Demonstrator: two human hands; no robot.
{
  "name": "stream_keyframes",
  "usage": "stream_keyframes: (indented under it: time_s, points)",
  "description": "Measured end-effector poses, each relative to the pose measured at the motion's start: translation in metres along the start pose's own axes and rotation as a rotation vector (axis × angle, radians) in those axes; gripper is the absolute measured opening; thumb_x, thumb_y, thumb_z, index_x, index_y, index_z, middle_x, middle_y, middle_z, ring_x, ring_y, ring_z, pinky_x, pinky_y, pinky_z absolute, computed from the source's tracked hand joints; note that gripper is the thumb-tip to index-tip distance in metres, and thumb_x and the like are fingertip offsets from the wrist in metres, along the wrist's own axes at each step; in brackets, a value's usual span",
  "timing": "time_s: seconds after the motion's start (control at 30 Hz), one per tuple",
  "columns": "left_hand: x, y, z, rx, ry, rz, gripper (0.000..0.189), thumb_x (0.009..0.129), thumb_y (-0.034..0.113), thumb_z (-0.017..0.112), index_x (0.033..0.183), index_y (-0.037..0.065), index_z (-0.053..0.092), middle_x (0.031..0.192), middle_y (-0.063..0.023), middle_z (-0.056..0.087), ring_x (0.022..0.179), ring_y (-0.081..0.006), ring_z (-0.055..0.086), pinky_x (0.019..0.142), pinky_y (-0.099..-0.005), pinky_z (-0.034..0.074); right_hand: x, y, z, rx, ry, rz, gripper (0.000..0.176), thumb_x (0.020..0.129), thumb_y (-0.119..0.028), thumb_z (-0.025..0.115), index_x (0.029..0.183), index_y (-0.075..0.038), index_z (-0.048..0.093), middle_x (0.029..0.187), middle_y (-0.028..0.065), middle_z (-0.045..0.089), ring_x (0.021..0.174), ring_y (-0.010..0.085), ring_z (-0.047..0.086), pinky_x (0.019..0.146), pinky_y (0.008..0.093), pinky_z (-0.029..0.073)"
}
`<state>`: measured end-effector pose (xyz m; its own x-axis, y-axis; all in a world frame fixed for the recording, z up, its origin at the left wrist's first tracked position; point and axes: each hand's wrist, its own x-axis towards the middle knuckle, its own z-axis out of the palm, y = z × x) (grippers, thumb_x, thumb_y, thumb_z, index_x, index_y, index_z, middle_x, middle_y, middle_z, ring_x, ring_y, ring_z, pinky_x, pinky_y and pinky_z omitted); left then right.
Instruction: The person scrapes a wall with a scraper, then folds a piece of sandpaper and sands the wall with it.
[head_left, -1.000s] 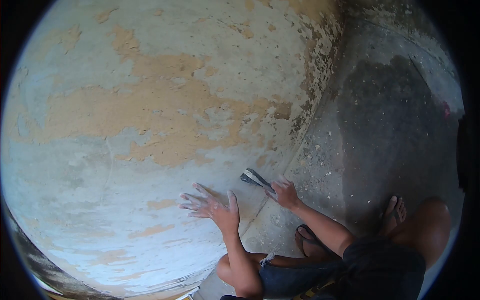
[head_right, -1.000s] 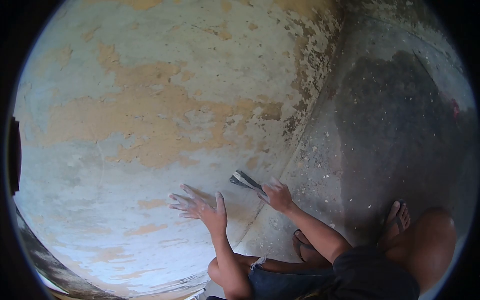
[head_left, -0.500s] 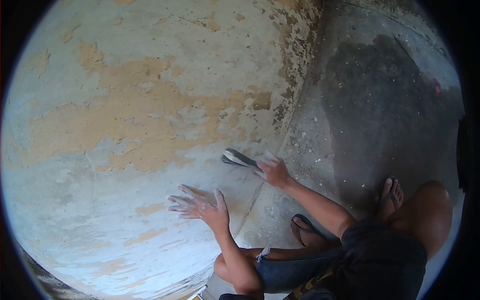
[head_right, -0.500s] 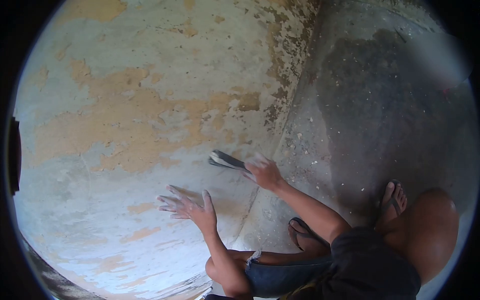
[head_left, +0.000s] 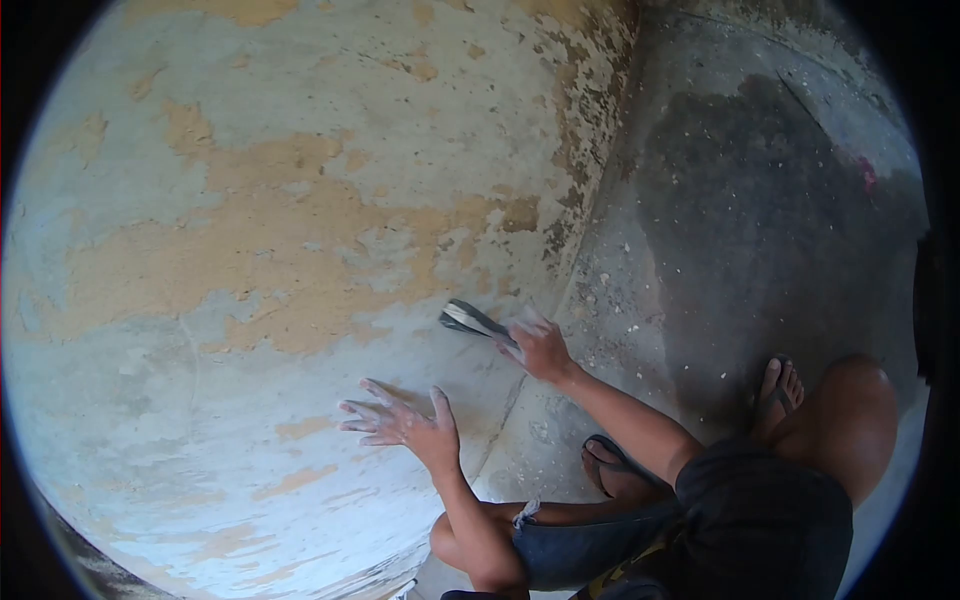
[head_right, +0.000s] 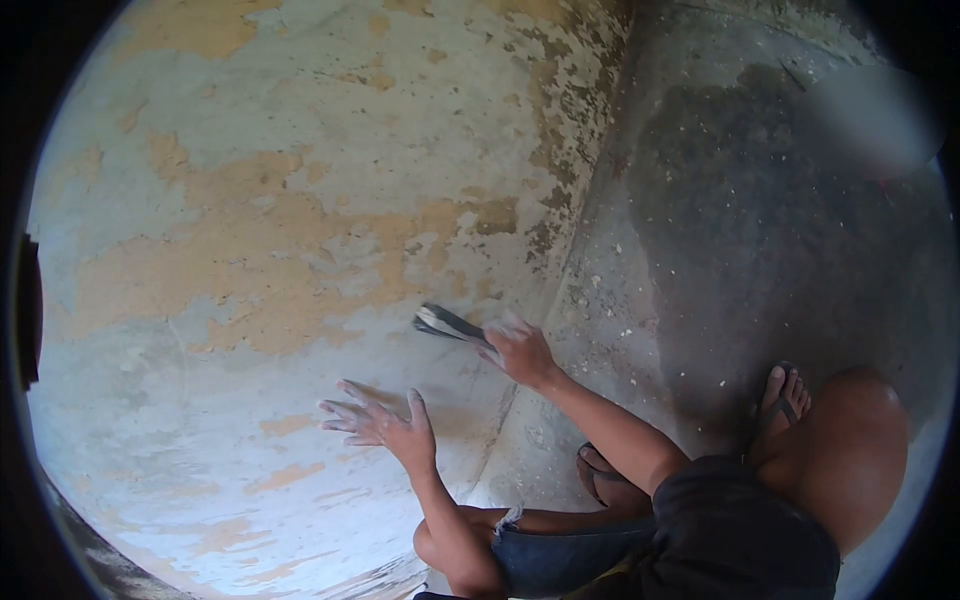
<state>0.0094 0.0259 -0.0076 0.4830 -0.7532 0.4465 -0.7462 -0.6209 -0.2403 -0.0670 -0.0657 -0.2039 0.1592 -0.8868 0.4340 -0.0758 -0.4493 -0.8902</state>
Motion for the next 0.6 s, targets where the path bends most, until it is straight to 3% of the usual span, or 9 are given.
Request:
stream_keyframes:
  time_s: [0.1, 0.23, 0.4, 0.5, 0.6]
  points:
    - [0.001, 0.005, 0.000, -0.005, 0.019, -0.029, 0.106, 0.076, 0.041, 0.072, 0.159, 0.020, 0.008, 0.162, -0.0215, -0.012, 0.144, -0.0503, -0.018, 0.105, -0.0755, -0.001, -0.045, 0.028, 0.016, -0.052, -0.066, 0.089, 0.025, 0.085, -0.031, 0.072, 0.087, -0.009, 0.061, 0.076, 0.0108, 0.063, 0.078, 0.0348, 0.063, 0.066, 0.0449, 0.051]
    - [0.000, 0.002, -0.002, -0.021, -0.006, -0.040, 0.106, 0.076, 0.041, 0.072, 0.159, 0.020, 0.008, 0.162, -0.0218, -0.012, 0.144, -0.0511, -0.019, 0.105, -0.0753, -0.002, -0.057, 0.022, 0.004, -0.114, -0.170, 0.186, 0.025, 0.086, -0.030, 0.070, 0.087, -0.008, 0.061, 0.078, 0.0114, 0.064, 0.080, 0.0355, 0.062, 0.068, 0.0451, 0.051]
    - [-0.001, 0.001, -0.002, 0.000, -0.022, -0.018, 0.107, 0.075, 0.038, 0.072, 0.159, 0.020, 0.008, 0.161, -0.0227, -0.013, 0.143, -0.0515, -0.020, 0.106, -0.0752, -0.002, -0.017, 0.002, 0.002, -0.041, 0.001, 0.120, 0.023, 0.087, -0.030, 0.068, 0.089, -0.008, 0.062, 0.081, 0.0125, 0.066, 0.085, 0.0362, 0.064, 0.072, 0.0452, 0.053]
    - [0.001, 0.009, -0.005, -0.034, -0.030, -0.059, 0.105, 0.076, 0.041, 0.070, 0.158, 0.018, 0.009, 0.160, -0.0261, -0.012, 0.142, -0.0548, -0.019, 0.107, -0.0740, -0.003, -0.055, 0.039, 0.015, -0.134, -0.117, 0.132, 0.025, 0.086, -0.031, 0.069, 0.091, -0.008, 0.063, 0.082, 0.0126, 0.066, 0.087, 0.0372, 0.064, 0.076, 0.0450, 0.053]
    - [0.002, 0.006, -0.007, -0.067, -0.058, -0.050, 0.105, 0.076, 0.041, 0.070, 0.158, 0.017, 0.009, 0.160, -0.0266, -0.012, 0.142, -0.0552, -0.020, 0.106, -0.0739, -0.006, -0.065, 0.045, 0.014, -0.163, -0.088, 0.101, 0.026, 0.085, -0.031, 0.071, 0.089, -0.007, 0.062, 0.083, 0.0129, 0.066, 0.089, 0.0384, 0.063, 0.079, 0.0456, 0.053]
